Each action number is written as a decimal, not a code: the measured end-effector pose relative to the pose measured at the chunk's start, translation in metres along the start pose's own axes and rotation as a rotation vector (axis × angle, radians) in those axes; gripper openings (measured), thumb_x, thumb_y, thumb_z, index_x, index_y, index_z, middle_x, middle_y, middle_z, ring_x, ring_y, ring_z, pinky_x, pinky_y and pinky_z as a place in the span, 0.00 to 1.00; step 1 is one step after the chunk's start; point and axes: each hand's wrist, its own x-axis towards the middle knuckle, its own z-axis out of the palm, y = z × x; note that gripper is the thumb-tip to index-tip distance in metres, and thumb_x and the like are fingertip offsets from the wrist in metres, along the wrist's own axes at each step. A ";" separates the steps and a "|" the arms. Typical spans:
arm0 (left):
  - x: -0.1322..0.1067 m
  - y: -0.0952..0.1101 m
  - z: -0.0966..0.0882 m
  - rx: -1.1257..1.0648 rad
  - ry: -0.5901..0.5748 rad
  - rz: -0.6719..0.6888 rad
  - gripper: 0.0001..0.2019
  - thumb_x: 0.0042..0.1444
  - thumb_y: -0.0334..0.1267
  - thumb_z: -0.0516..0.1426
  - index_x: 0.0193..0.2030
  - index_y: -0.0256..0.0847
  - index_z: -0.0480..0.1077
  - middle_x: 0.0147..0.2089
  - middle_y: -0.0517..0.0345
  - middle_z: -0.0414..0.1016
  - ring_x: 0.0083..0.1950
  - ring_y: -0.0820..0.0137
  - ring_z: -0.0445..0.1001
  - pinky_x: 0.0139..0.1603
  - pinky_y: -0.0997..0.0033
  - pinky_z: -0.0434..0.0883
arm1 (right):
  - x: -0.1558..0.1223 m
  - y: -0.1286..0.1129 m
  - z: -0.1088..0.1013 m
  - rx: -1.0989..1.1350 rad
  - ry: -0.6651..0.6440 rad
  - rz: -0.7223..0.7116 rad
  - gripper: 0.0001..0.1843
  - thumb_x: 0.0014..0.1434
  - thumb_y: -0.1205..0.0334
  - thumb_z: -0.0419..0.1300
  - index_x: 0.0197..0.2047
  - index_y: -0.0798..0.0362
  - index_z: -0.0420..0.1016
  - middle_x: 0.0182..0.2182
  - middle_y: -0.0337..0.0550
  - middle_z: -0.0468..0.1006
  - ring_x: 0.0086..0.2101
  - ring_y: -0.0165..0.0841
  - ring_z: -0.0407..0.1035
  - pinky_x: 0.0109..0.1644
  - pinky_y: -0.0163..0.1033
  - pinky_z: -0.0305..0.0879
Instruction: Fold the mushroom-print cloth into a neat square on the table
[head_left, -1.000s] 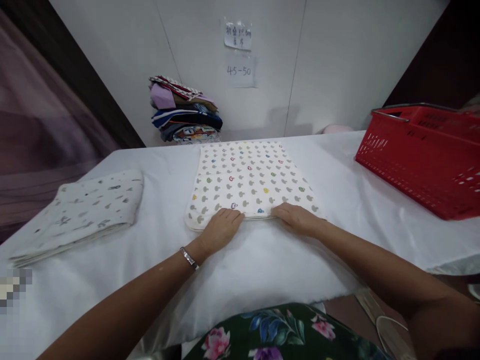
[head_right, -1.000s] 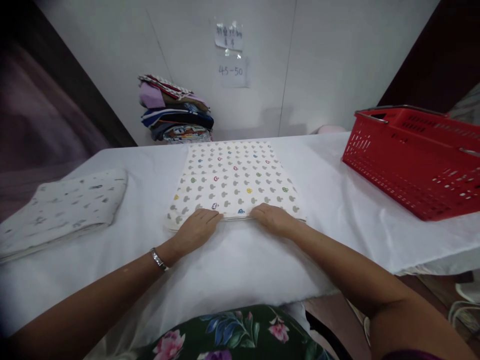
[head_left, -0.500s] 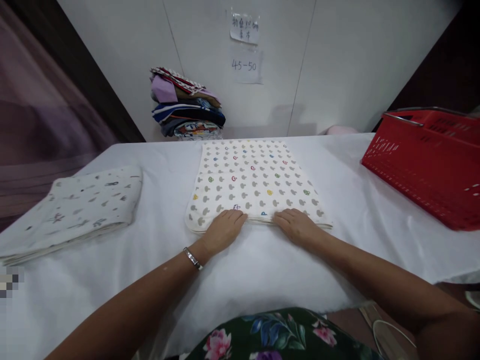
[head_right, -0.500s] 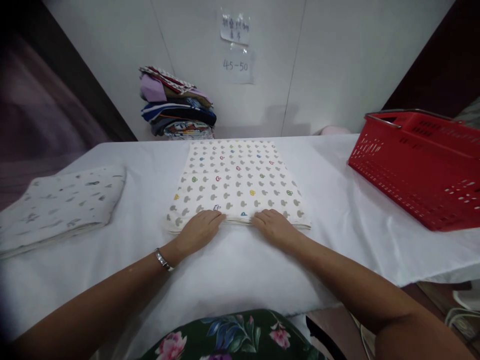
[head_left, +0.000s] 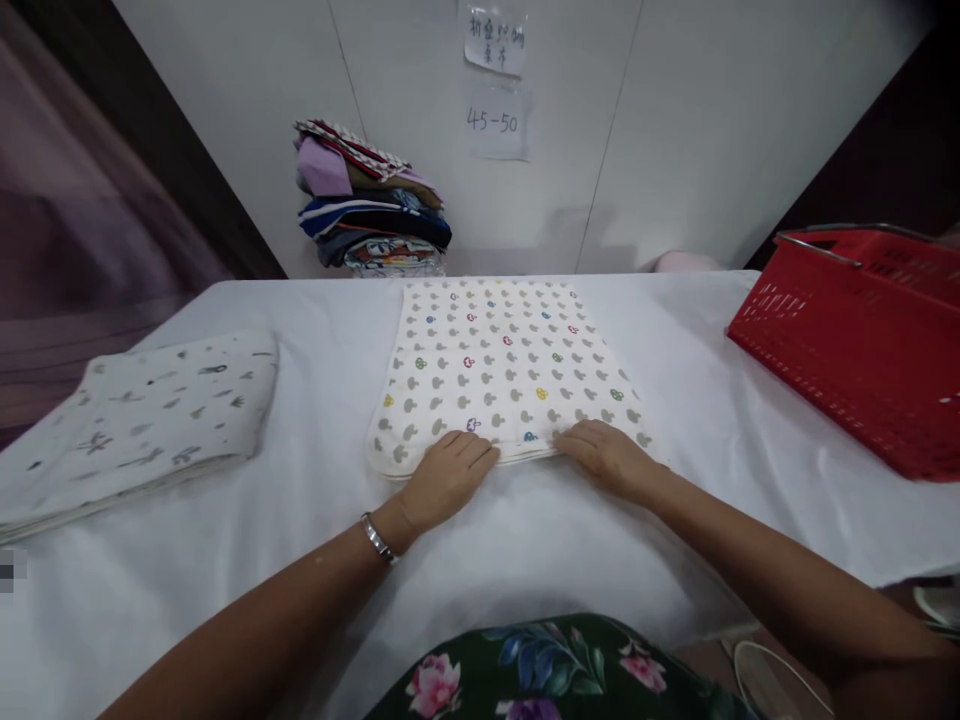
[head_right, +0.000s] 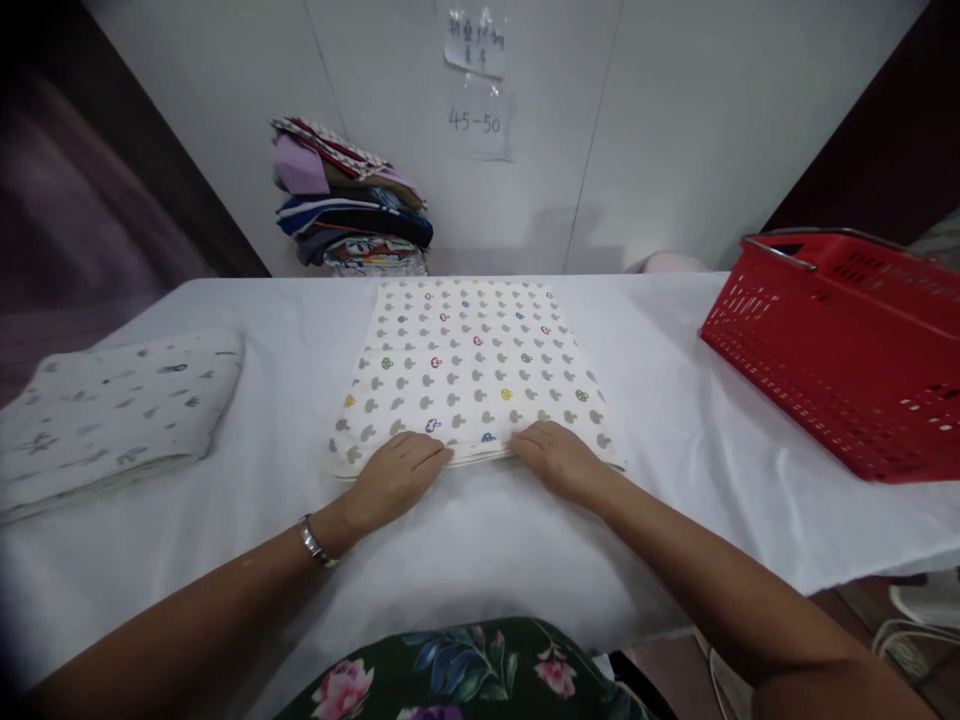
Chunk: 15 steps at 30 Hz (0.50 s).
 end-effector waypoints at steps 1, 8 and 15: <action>0.001 0.002 -0.003 -0.006 -0.001 -0.026 0.08 0.60 0.26 0.48 0.41 0.37 0.67 0.35 0.56 0.69 0.38 0.69 0.65 0.40 0.67 0.62 | 0.000 -0.001 -0.003 -0.020 0.010 0.003 0.16 0.64 0.71 0.45 0.50 0.53 0.69 0.42 0.46 0.76 0.41 0.36 0.68 0.44 0.44 0.65; 0.009 0.011 -0.019 -0.064 -0.066 -0.108 0.08 0.59 0.26 0.50 0.33 0.38 0.67 0.33 0.56 0.68 0.38 0.67 0.63 0.40 0.65 0.60 | 0.002 -0.015 -0.012 -0.068 -0.042 -0.030 0.15 0.65 0.71 0.46 0.49 0.54 0.70 0.40 0.46 0.74 0.39 0.35 0.65 0.42 0.42 0.63; 0.015 0.007 -0.020 -0.106 -0.034 -0.149 0.07 0.59 0.27 0.50 0.34 0.38 0.68 0.36 0.55 0.69 0.40 0.66 0.63 0.41 0.64 0.59 | 0.005 -0.016 -0.006 -0.093 -0.049 0.024 0.12 0.65 0.69 0.47 0.44 0.54 0.70 0.39 0.46 0.73 0.38 0.35 0.62 0.40 0.41 0.59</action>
